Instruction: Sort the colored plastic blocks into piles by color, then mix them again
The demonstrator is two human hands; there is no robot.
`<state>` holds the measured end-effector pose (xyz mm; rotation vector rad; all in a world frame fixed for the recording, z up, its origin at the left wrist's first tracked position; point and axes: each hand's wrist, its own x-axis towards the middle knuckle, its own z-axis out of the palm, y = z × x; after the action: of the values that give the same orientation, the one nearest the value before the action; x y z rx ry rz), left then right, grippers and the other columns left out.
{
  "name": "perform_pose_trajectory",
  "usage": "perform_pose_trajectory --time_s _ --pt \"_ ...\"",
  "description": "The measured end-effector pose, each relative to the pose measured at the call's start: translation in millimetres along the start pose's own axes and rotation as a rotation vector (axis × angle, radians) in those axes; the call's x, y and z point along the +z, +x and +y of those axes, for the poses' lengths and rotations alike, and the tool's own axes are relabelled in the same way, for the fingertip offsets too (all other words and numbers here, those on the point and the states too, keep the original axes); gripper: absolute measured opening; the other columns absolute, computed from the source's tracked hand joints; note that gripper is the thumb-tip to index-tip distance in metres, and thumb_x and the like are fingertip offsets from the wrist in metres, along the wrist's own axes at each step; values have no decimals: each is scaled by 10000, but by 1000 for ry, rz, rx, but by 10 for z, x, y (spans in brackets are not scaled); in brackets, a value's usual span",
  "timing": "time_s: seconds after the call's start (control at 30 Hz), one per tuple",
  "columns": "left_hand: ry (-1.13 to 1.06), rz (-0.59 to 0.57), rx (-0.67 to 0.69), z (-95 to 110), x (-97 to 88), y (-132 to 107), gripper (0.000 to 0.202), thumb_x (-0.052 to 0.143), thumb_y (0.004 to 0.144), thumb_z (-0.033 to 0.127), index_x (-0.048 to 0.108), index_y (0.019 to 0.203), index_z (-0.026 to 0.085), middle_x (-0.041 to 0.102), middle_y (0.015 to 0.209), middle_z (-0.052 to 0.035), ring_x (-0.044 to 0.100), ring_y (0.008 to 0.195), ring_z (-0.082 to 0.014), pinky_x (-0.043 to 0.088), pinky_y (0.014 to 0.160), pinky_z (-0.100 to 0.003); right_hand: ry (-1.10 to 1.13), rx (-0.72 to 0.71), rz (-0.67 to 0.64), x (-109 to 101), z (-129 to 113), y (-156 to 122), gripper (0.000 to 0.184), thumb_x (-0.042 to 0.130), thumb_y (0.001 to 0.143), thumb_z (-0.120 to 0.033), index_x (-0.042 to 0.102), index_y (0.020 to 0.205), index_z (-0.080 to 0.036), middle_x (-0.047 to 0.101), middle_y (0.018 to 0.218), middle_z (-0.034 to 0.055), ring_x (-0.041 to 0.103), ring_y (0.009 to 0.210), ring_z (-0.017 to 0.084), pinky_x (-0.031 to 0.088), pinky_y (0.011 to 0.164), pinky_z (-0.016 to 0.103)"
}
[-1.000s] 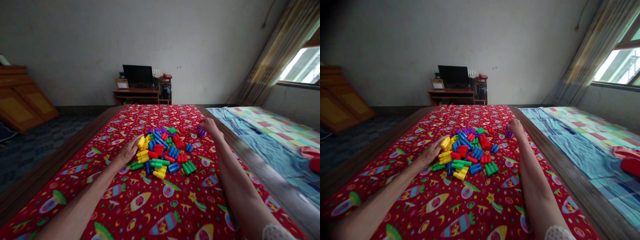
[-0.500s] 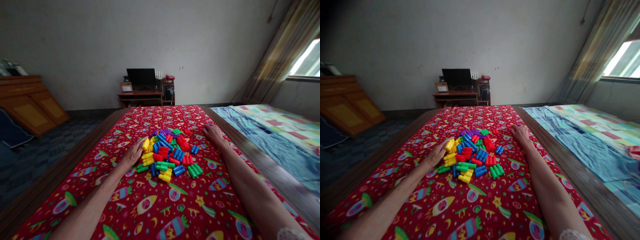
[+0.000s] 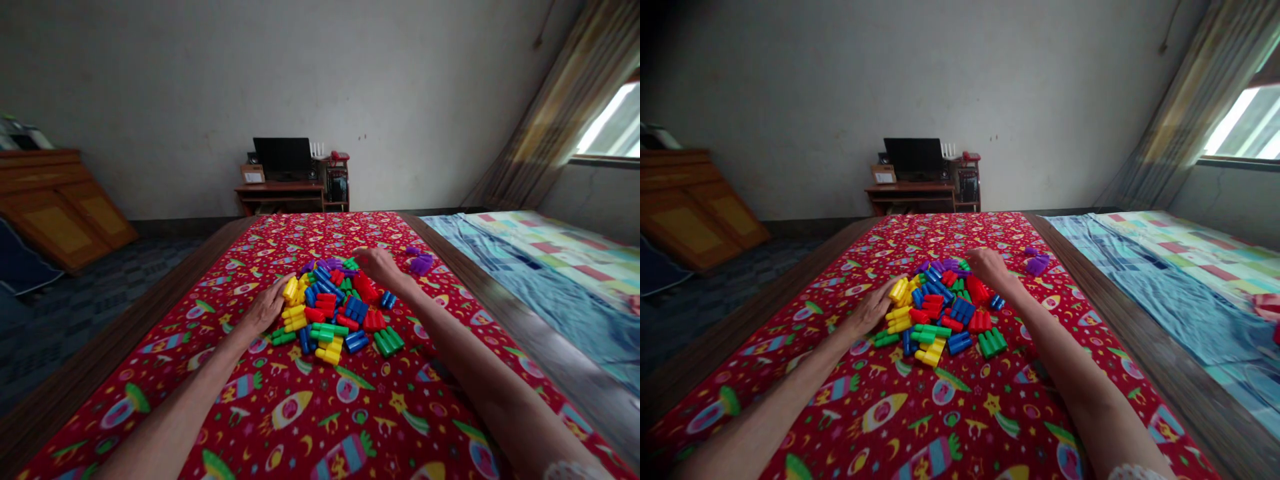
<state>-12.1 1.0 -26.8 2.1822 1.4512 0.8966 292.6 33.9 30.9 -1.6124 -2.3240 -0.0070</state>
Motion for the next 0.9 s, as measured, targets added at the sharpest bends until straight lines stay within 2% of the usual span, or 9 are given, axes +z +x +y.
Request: perform_pose_trajectory --time_s 0.1,0.2,0.37,0.5,0.57,0.67,0.77,0.9 --pt "6 0 1 4 -1 3 641 291 873 509 509 1355 148 589 1348 -109 506 1288 -258 390 1094 -422 -70 -95 -141 151 -299 0 305 419 942 -235 668 1108 -174 716 1012 139 654 936 226 433 756 274" --pt "3 3 -3 11 2 4 640 284 875 507 512 1350 143 576 1363 -113 511 1284 -257 397 1090 -414 -101 -90 -174 256 -343 -13 323 395 923 -156 668 1095 -162 707 1047 155 649 970 232 439 787 285" --pt "6 7 -9 39 1 -5 606 289 876 462 517 1341 148 585 1352 -113 511 1285 -261 394 1092 -420 37 -30 -32 204 -54 30 429 539 841 -183 591 1266 -162 693 1120 124 626 1014 214 435 824 263" --pt "7 12 4 34 -2 -9 587 307 856 416 523 1335 152 590 1348 -110 520 1276 -261 400 1086 -422 131 97 95 50 300 83 450 584 766 -169 643 1211 -142 724 989 100 640 871 210 438 734 263" --pt "17 3 13 6 1 -6 593 311 845 400 515 1343 149 578 1362 -105 520 1276 -259 398 1087 -420 224 104 66 -3 462 94 382 596 746 -179 698 1112 -135 730 894 79 639 781 194 436 672 251" --pt "33 -1 16 -52 14 2 608 320 837 413 500 1356 151 558 1386 -97 523 1271 -259 401 1085 -418 424 2 -39 -35 574 101 317 597 747 -207 732 1025 -139 715 756 27 619 659 152 427 593 222" --pt "-1 25 20 -59 26 -2 597 326 864 450 493 1355 156 551 1392 -106 521 1271 -260 398 1087 -423 517 -142 -37 -46 436 98 299 616 745 -202 733 1016 -157 730 824 21 641 727 150 454 644 222" --pt "-102 242 64 100 15 -29 592 306 921 499 453 1372 145 497 1429 -137 469 1315 -252 376 1102 -422 468 -352 30 -31 -72 40 349 645 756 -166 673 1104 -158 719 973 61 642 856 170 466 738 256"
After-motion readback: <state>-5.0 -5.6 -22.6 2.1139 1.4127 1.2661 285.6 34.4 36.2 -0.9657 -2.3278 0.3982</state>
